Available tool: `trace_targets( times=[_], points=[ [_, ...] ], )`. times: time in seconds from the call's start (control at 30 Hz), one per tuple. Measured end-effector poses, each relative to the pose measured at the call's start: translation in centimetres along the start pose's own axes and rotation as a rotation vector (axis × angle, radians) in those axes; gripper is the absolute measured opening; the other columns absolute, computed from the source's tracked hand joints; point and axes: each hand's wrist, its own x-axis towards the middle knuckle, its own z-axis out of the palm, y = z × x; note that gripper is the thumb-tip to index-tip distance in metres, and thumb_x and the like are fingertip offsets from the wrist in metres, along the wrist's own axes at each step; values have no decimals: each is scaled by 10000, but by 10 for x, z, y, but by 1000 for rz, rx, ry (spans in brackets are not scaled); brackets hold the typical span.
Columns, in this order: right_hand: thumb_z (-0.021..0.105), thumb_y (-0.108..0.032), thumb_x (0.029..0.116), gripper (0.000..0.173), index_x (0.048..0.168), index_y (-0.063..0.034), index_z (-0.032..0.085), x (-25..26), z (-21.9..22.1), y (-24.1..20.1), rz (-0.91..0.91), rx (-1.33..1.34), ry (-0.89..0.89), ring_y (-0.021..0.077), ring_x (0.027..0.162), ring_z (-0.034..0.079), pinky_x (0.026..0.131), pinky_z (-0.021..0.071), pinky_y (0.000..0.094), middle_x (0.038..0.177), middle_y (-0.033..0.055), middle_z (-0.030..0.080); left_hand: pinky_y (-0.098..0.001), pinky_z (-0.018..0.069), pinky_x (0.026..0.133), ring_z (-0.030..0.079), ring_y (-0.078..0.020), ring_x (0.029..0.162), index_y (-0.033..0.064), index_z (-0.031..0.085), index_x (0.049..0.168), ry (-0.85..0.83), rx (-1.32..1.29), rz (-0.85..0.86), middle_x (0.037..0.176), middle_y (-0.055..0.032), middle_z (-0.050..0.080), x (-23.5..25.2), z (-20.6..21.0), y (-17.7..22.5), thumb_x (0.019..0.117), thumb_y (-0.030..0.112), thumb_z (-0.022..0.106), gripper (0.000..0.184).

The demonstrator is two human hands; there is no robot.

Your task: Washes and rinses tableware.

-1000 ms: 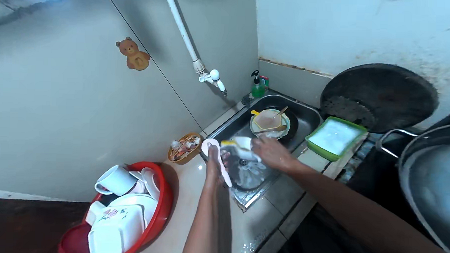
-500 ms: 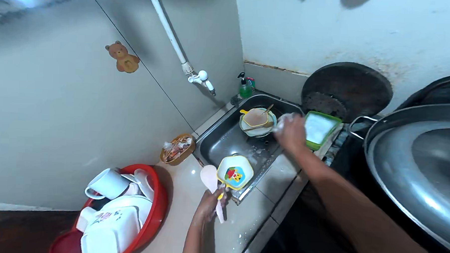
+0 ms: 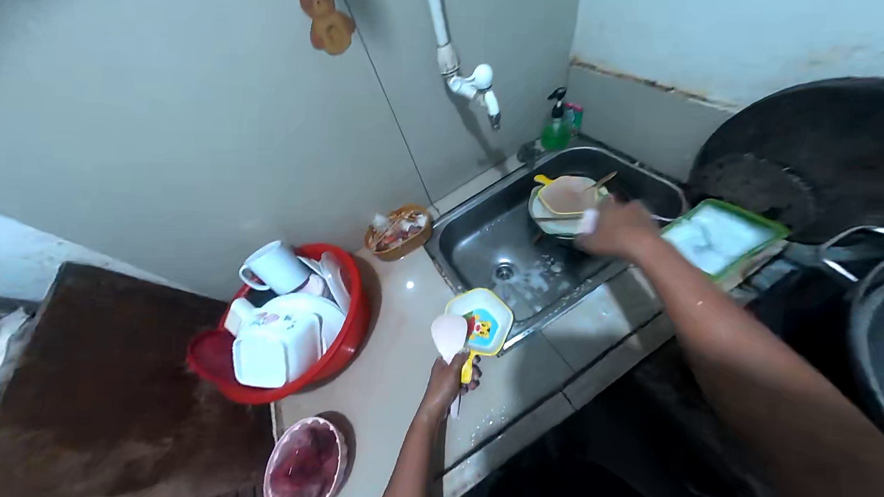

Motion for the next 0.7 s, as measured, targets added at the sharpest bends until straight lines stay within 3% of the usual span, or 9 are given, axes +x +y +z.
trace_targets(
  times=[0.07, 0.13, 0.23, 0.3, 0.4, 0.5, 0.6, 0.7],
  points=[
    [808, -333, 848, 626, 1318, 17, 590, -24, 55, -39, -295, 103, -222, 474, 1170, 603, 966, 479, 688, 1235, 290, 630, -229, 499, 478, 602, -113, 523, -45, 631, 1072, 31, 19, -11, 662, -67, 646, 3, 3, 0, 1135, 294, 361, 438],
    [795, -258, 864, 573, 1335, 2, 598, -46, 108, -73, -491, 50, -381, 441, 1255, 567, 1017, 472, 651, 1302, 258, 612, -229, 503, 484, 598, -111, 518, -41, 631, 1085, 61, 32, -42, 648, -59, 630, 1, 3, 4, 1136, 308, 351, 450],
    [762, -43, 853, 328, 1167, 22, 691, -62, 167, -101, -589, -83, -332, 453, 1245, 560, 981, 508, 613, 1228, 250, 641, -218, 478, 482, 558, -92, 507, -33, 624, 1120, 37, 45, -71, 640, -44, 603, 0, 5, 9, 1139, 290, 336, 433],
    [742, -14, 872, 282, 1146, 34, 696, -69, 193, -108, -578, -50, -302, 440, 1212, 590, 989, 518, 583, 1180, 242, 669, -219, 474, 480, 544, -92, 503, -25, 619, 1118, 18, 54, -75, 645, -42, 594, 1, 6, 9, 1138, 289, 338, 421],
    [704, -50, 925, 310, 1207, 66, 648, -78, 192, -110, -654, -14, -449, 445, 1158, 621, 986, 504, 580, 1151, 265, 673, -245, 518, 531, 575, -104, 530, -21, 579, 1059, 124, 212, -72, 679, -45, 611, -3, 11, 14, 1136, 263, 370, 361],
    [689, -14, 912, 245, 1151, 35, 684, -72, 161, -102, -773, -258, -578, 433, 1129, 631, 913, 515, 604, 1125, 240, 678, -294, 513, 569, 552, -127, 553, -21, 612, 1065, 171, 344, -81, 702, -52, 592, -5, 5, 16, 1130, 310, 391, 403],
    [656, 87, 889, 203, 1079, 32, 700, -61, 164, -100, -857, -449, -468, 426, 1176, 594, 953, 491, 575, 1110, 215, 682, -249, 467, 492, 489, -92, 491, 30, 599, 1072, 49, 269, -145, 642, -6, 534, -4, -4, 21, 1132, 359, 353, 415],
    [662, 61, 897, 295, 1191, 32, 669, -59, 190, -106, -800, -235, -351, 432, 1192, 591, 1000, 491, 565, 1122, 230, 679, -223, 434, 452, 462, -74, 462, 45, 587, 1061, 12, 213, -184, 616, 14, 500, -1, -6, 26, 1135, 349, 335, 402]
  ],
)
